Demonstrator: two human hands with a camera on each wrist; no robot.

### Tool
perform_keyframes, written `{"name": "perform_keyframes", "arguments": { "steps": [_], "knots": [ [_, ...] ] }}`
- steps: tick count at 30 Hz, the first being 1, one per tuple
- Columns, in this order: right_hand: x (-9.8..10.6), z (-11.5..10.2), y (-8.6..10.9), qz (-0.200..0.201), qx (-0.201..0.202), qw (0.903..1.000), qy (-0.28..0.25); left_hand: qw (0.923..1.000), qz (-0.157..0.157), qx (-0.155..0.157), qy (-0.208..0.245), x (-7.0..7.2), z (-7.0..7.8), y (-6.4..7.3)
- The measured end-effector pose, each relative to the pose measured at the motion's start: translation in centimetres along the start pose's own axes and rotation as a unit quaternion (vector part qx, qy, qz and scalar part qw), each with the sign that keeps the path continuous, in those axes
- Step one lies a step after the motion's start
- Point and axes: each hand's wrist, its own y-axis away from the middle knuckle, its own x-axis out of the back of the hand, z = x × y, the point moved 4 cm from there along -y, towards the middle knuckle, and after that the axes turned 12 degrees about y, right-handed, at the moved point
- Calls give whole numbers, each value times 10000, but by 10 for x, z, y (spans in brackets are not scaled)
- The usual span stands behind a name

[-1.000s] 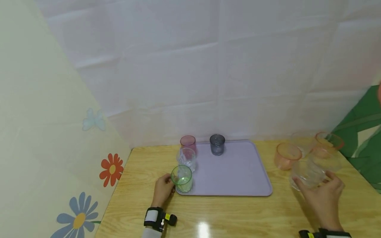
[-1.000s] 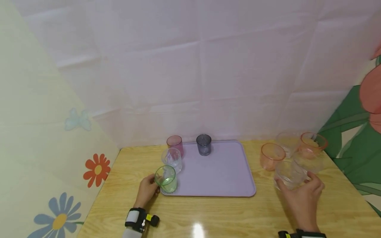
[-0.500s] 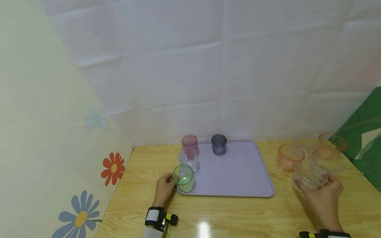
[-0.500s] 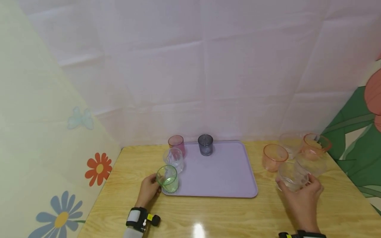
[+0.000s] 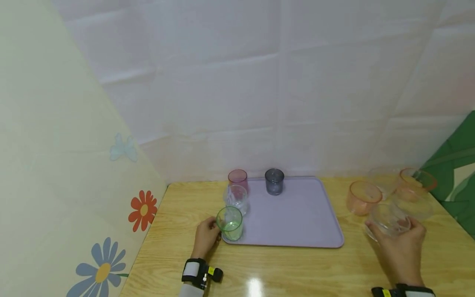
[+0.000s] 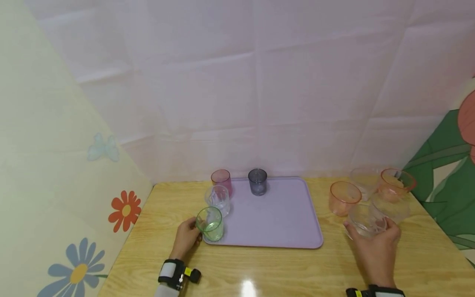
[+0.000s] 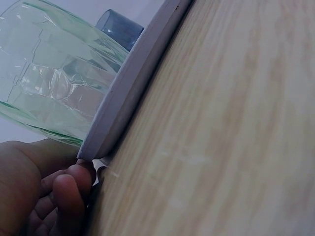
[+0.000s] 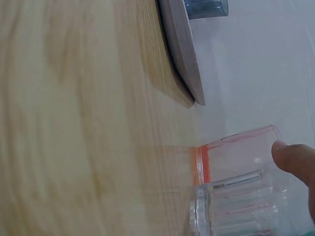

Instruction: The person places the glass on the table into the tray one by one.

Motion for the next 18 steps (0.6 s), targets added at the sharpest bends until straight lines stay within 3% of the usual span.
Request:
{"name": "perform_keyframes", "arguments": {
  "steps": [18],
  "knots": [
    [0,1,-6,-288,-373,9989,87,9999,85,35,-56,-1,2,1]
  ]
}}
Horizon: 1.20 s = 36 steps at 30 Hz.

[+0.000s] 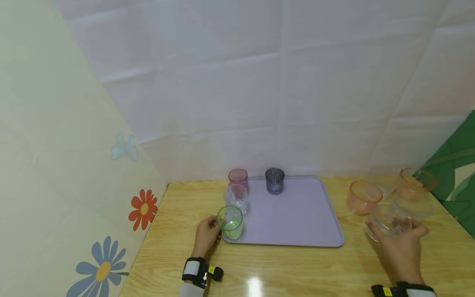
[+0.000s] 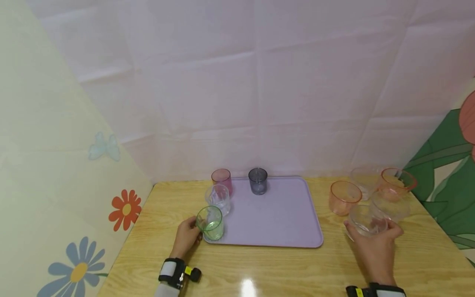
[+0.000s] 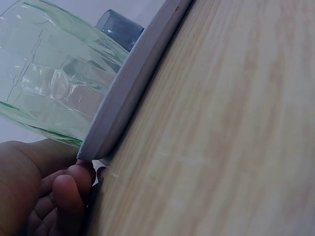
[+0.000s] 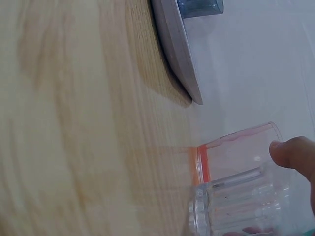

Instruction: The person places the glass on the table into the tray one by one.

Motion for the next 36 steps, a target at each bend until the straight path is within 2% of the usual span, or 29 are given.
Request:
{"name": "perform_keyframes", "arguments": {
  "steps": [7,21,30,36],
  "knots": [
    [-1,-2,1,-180,168,9995,209,10000,-9,-34,14,-1,-1,-1],
    [1,-1,9,-20,414,9981,448,9999,-32,18,117,0,-2,-1],
    [2,-9,15,-92,615,9968,501,9999,-41,-30,133,0,-3,-1],
    [3,-14,21,-128,914,9942,560,9999,-24,-8,115,0,-3,-1]
  ]
}}
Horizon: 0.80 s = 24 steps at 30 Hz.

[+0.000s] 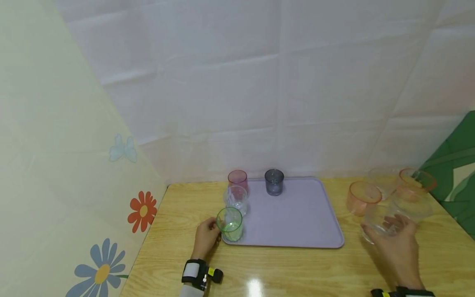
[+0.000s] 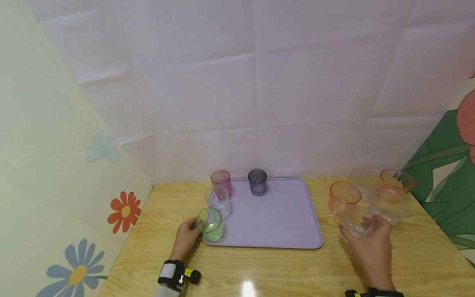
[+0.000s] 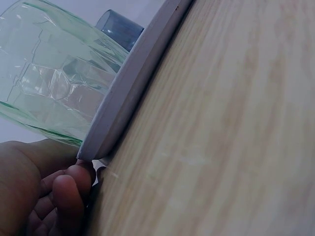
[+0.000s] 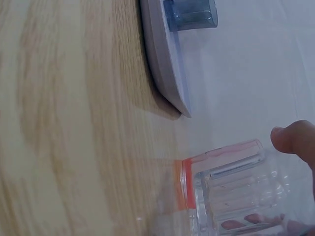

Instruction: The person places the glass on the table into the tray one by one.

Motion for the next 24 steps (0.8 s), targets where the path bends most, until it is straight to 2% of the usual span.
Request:
{"name": "perform_keyframes", "arguments": {
  "steps": [12,19,24],
  "knots": [
    [-2,-7,7,86,495,9987,-74,10000,24,21,84,0,0,0],
    [-4,-17,9,-89,663,9977,120,9999,-20,67,106,0,-1,-1],
    [-9,-26,10,35,775,9970,15,10000,-10,34,72,0,-2,-1]
  ]
}}
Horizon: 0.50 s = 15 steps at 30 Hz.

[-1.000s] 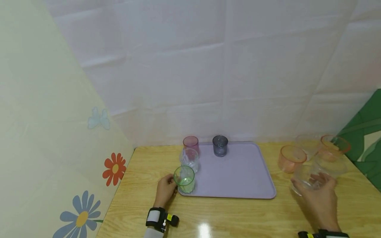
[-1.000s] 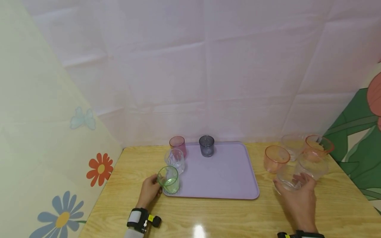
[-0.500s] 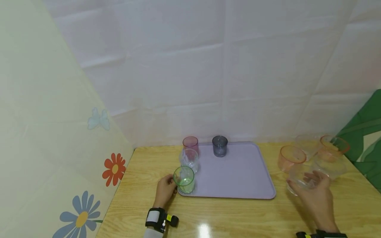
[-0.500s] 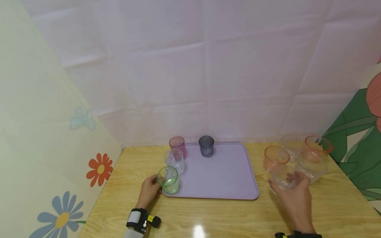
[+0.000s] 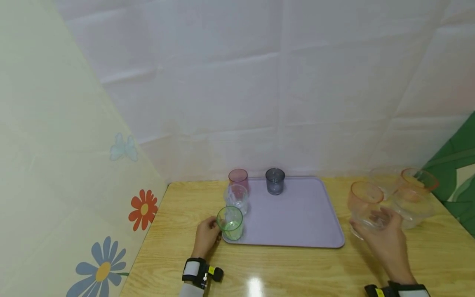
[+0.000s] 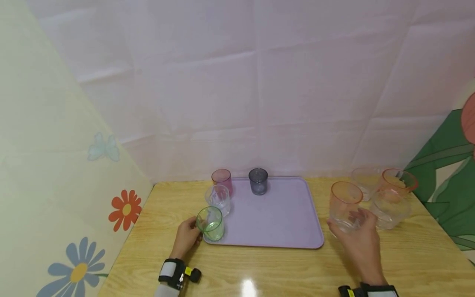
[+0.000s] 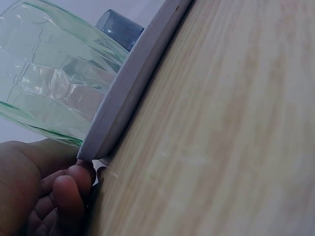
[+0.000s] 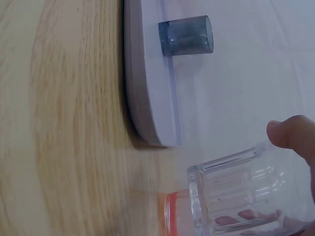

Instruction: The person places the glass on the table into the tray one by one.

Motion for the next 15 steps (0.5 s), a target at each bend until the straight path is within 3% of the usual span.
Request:
{"name": "perform_keyframes", "arguments": {
  "steps": [8,15],
  "knots": [
    [-8,-14,2,175,167,9996,-111,10000,7,47,-7,0,2,0],
    [-13,-24,3,92,257,9996,-117,10000,-19,0,-37,0,1,0]
  ]
}}
